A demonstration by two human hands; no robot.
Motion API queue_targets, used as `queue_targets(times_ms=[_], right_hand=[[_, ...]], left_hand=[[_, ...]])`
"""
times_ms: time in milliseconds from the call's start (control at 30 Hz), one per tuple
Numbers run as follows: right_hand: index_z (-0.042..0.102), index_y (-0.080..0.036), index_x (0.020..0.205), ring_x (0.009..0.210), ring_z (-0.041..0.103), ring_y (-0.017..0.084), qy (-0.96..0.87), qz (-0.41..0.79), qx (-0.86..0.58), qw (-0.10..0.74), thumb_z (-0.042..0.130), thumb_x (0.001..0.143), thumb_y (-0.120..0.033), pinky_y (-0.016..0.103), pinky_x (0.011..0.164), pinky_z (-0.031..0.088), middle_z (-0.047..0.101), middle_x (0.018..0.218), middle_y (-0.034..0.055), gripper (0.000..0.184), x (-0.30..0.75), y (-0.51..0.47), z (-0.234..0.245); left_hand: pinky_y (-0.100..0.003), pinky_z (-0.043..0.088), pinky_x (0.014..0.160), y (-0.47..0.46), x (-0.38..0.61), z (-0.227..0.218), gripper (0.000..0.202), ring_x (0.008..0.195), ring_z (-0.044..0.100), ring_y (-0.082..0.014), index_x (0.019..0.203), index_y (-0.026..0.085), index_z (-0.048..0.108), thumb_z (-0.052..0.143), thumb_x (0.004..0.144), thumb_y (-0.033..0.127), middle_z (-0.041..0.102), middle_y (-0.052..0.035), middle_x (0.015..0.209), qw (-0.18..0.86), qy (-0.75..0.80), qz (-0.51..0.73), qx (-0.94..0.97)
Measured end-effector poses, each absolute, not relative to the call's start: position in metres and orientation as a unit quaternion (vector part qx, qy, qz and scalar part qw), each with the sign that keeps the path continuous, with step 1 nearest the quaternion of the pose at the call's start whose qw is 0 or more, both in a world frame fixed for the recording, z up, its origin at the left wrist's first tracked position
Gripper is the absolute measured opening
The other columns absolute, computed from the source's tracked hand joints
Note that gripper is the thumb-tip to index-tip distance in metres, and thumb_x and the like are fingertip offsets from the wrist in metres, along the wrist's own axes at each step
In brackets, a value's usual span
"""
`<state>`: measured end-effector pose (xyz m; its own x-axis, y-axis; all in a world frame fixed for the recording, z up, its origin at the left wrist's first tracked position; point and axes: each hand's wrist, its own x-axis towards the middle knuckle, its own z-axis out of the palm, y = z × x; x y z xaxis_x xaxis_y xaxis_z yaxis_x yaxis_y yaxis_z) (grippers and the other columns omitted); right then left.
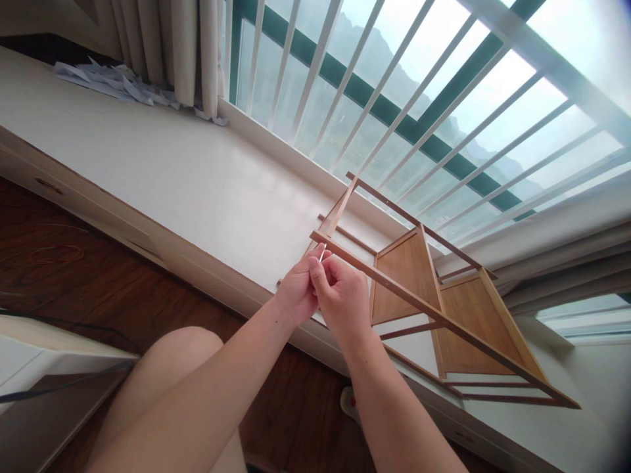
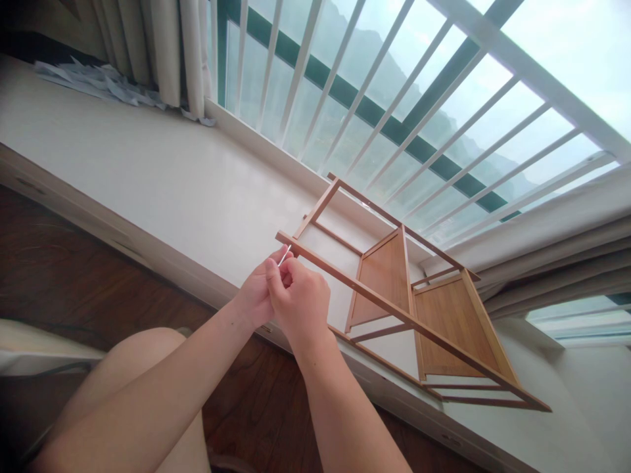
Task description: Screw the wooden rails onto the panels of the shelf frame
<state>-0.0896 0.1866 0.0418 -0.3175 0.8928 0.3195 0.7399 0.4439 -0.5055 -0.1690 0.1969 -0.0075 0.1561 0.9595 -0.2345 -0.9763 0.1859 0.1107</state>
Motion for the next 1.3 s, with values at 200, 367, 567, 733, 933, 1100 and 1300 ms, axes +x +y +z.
queue_targets(times_ms=[200,367,567,733,933,1100,1300], right_hand=[[0.047,-0.02,0.06,0.05,0.037,0.01,-0.802,0.099,-0.515,0.285,0.055,0.087,-0.046,0.024,0.054,0.027,0.045,0.051,-0.0047,0.038,-0.09,0.188,0.04],[0.046,-0.02,0.059,0.05,0.038,0.01,-0.803,0.06,-0.522,0.282,0.063,0.081,-0.047,0.025,0.054,0.026,0.047,0.051,-0.0052,0.038,-0.092,0.189,0.04],[0.039,-0.02,0.057,0.049,0.034,0.01,-0.807,0.049,-0.521,0.274,0.055,0.086,-0.044,0.026,0.053,0.024,0.041,0.05,-0.0047,0.04,-0.092,0.189,0.041],[0.04,-0.02,0.059,0.053,0.042,0.012,-0.809,0.113,-0.51,0.268,0.039,0.093,-0.034,0.026,0.056,0.028,0.048,0.055,-0.0021,0.036,-0.091,0.189,0.039],[0.042,-0.02,0.06,0.055,0.046,0.012,-0.806,0.143,-0.505,0.273,0.038,0.094,-0.036,0.026,0.057,0.03,0.051,0.056,-0.0016,0.037,-0.088,0.189,0.035],[0.043,-0.02,0.06,0.053,0.044,0.012,-0.805,0.149,-0.503,0.275,0.04,0.095,-0.042,0.025,0.056,0.029,0.05,0.055,-0.0022,0.042,-0.087,0.187,0.036],[0.044,-0.02,0.061,0.053,0.044,0.012,-0.803,0.144,-0.507,0.278,0.042,0.095,-0.045,0.025,0.056,0.028,0.049,0.054,-0.0024,0.042,-0.086,0.186,0.037]], left_hand=[[-0.019,0.044,0.052,0.195,-0.168,-0.001,0.02,0.059,0.059,-0.0097,0.073,0.014,0.058,0.065,0.087,0.027,0.059,0.0004,0.065,0.763,0.127,0.631,-0.055],[-0.018,0.043,0.049,0.195,-0.169,0.004,0.024,0.055,0.058,-0.0089,0.069,0.014,0.056,0.063,0.088,0.026,0.057,0.0007,0.062,0.772,0.12,0.62,-0.067],[-0.02,0.041,0.047,0.195,-0.169,-0.001,0.025,0.052,0.056,-0.0095,0.068,0.015,0.056,0.07,0.083,0.03,0.056,0.0014,0.059,0.771,0.116,0.625,-0.03],[-0.018,0.042,0.049,0.197,-0.169,-0.006,0.024,0.053,0.057,-0.0088,0.073,0.014,0.059,0.067,0.086,0.033,0.057,0.0015,0.059,0.773,0.133,0.619,-0.038],[-0.018,0.04,0.047,0.199,-0.169,-0.01,0.025,0.05,0.055,-0.0087,0.072,0.015,0.06,0.073,0.08,0.034,0.055,0.0029,0.055,0.769,0.157,0.619,-0.043],[-0.017,0.038,0.044,0.198,-0.169,-0.008,0.023,0.049,0.054,-0.0074,0.073,0.014,0.061,0.074,0.08,0.032,0.057,0.0029,0.057,0.762,0.15,0.629,-0.05],[-0.017,0.036,0.043,0.197,-0.17,-0.005,0.023,0.05,0.054,-0.007,0.074,0.014,0.061,0.068,0.085,0.033,0.058,0.0019,0.059,0.765,0.148,0.624,-0.057]])
